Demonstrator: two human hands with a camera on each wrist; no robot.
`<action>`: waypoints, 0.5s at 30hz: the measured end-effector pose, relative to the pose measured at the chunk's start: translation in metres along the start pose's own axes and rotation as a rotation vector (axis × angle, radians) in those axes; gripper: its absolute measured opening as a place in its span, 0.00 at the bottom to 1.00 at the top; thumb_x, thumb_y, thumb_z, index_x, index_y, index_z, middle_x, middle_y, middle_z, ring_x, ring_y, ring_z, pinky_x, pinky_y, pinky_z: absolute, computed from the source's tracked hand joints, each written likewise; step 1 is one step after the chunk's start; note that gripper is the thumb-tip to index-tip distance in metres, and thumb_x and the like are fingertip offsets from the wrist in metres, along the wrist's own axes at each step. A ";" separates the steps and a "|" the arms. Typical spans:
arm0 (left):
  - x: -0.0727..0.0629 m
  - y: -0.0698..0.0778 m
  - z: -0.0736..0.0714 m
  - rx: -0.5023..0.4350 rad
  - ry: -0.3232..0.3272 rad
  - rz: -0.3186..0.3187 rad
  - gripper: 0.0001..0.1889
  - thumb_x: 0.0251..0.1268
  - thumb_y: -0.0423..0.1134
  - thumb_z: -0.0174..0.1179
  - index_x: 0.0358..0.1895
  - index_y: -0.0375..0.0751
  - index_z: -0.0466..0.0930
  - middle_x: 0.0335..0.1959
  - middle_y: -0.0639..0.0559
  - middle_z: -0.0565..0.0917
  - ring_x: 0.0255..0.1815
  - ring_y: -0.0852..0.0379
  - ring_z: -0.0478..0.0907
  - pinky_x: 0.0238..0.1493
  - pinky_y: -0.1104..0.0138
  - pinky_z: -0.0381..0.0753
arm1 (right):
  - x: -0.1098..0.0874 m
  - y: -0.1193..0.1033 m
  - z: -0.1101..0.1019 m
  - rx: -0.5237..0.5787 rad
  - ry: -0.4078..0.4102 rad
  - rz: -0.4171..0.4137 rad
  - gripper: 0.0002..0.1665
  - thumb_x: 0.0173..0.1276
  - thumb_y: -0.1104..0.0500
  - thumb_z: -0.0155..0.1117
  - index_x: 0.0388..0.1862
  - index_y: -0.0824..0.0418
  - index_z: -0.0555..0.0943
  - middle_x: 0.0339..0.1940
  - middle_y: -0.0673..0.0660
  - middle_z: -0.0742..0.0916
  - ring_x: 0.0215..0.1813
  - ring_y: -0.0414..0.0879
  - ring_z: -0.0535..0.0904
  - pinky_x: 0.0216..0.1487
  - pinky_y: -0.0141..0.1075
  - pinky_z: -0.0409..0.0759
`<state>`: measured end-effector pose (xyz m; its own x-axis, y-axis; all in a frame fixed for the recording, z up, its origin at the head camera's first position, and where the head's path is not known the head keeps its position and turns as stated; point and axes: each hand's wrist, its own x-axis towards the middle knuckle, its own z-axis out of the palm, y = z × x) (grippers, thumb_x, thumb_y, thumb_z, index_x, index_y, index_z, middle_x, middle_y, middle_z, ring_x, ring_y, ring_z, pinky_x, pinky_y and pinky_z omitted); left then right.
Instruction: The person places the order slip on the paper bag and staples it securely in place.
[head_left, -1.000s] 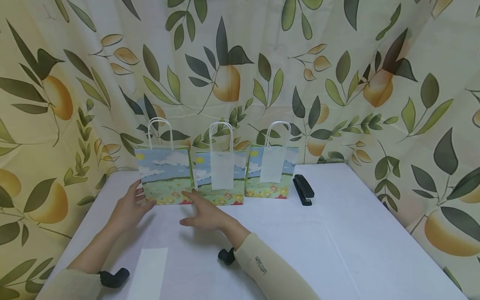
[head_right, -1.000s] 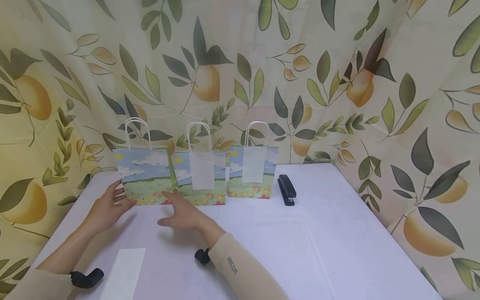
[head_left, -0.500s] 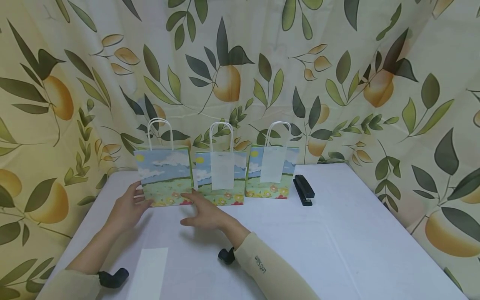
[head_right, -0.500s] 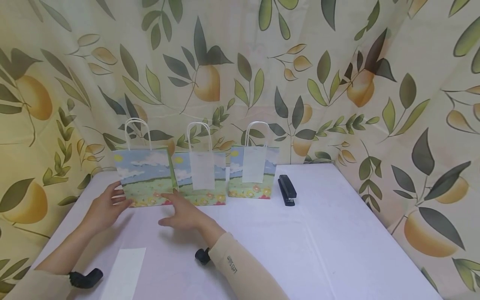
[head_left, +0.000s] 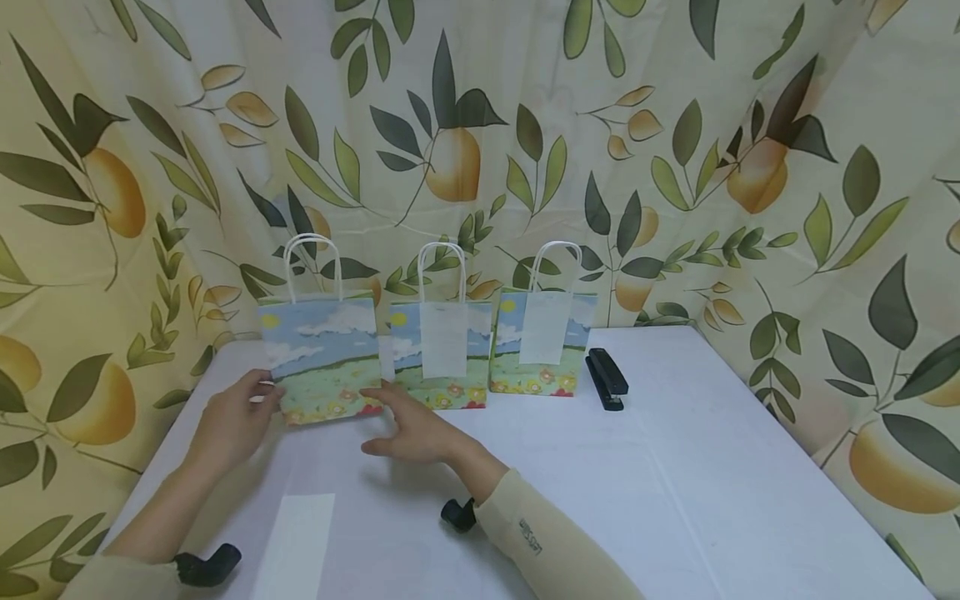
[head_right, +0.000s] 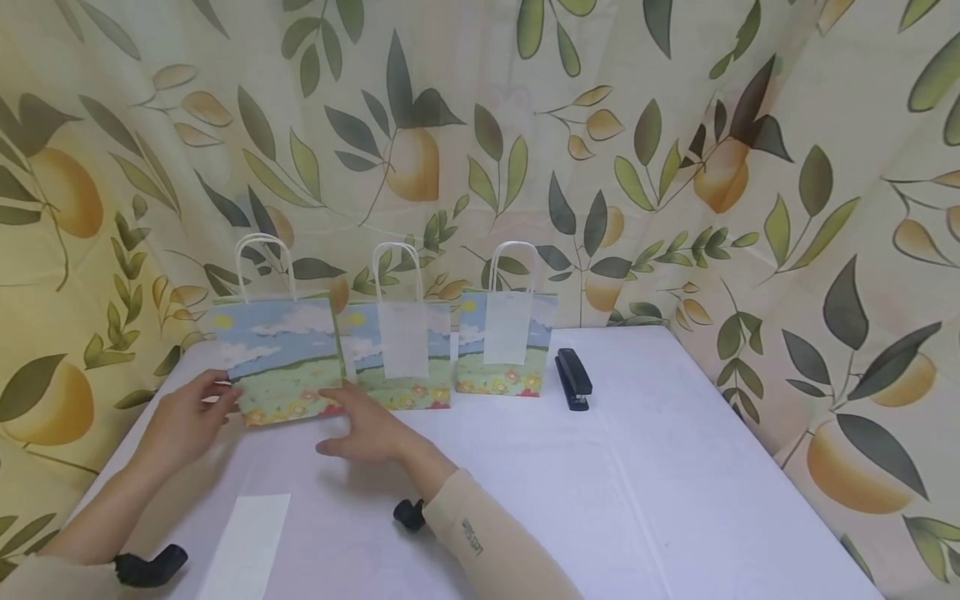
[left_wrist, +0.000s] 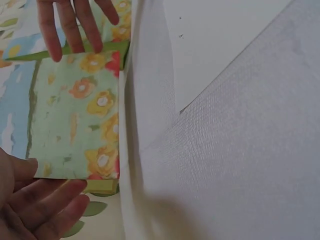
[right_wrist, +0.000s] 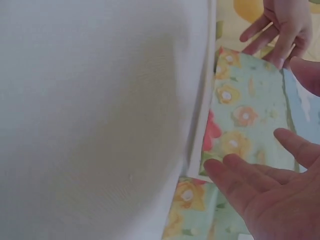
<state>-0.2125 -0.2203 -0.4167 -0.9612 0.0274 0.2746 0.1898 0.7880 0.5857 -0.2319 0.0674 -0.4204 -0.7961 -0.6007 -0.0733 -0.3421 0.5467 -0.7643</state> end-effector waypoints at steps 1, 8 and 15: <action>-0.001 0.001 -0.002 0.001 0.011 0.010 0.19 0.82 0.45 0.54 0.60 0.31 0.76 0.51 0.32 0.88 0.46 0.35 0.90 0.41 0.47 0.86 | -0.002 -0.001 -0.001 0.000 -0.006 -0.005 0.45 0.71 0.49 0.70 0.83 0.43 0.61 0.88 0.51 0.54 0.88 0.50 0.46 0.83 0.59 0.56; -0.008 0.007 -0.011 0.010 0.062 0.070 0.09 0.80 0.39 0.57 0.49 0.37 0.81 0.45 0.37 0.90 0.35 0.44 0.92 0.27 0.66 0.77 | -0.015 -0.005 -0.009 -0.003 -0.029 -0.031 0.45 0.73 0.47 0.68 0.83 0.38 0.58 0.87 0.47 0.55 0.88 0.48 0.46 0.82 0.57 0.60; -0.020 0.016 -0.016 0.001 0.083 0.101 0.07 0.79 0.38 0.58 0.46 0.39 0.81 0.42 0.39 0.91 0.33 0.44 0.91 0.20 0.68 0.70 | -0.033 -0.010 -0.017 0.013 -0.028 -0.079 0.44 0.75 0.48 0.67 0.84 0.39 0.57 0.86 0.44 0.60 0.85 0.46 0.58 0.78 0.49 0.70</action>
<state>-0.1873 -0.2186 -0.4006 -0.9172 0.0558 0.3945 0.2847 0.7844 0.5510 -0.2110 0.0915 -0.3998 -0.7527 -0.6576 -0.0302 -0.3963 0.4894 -0.7768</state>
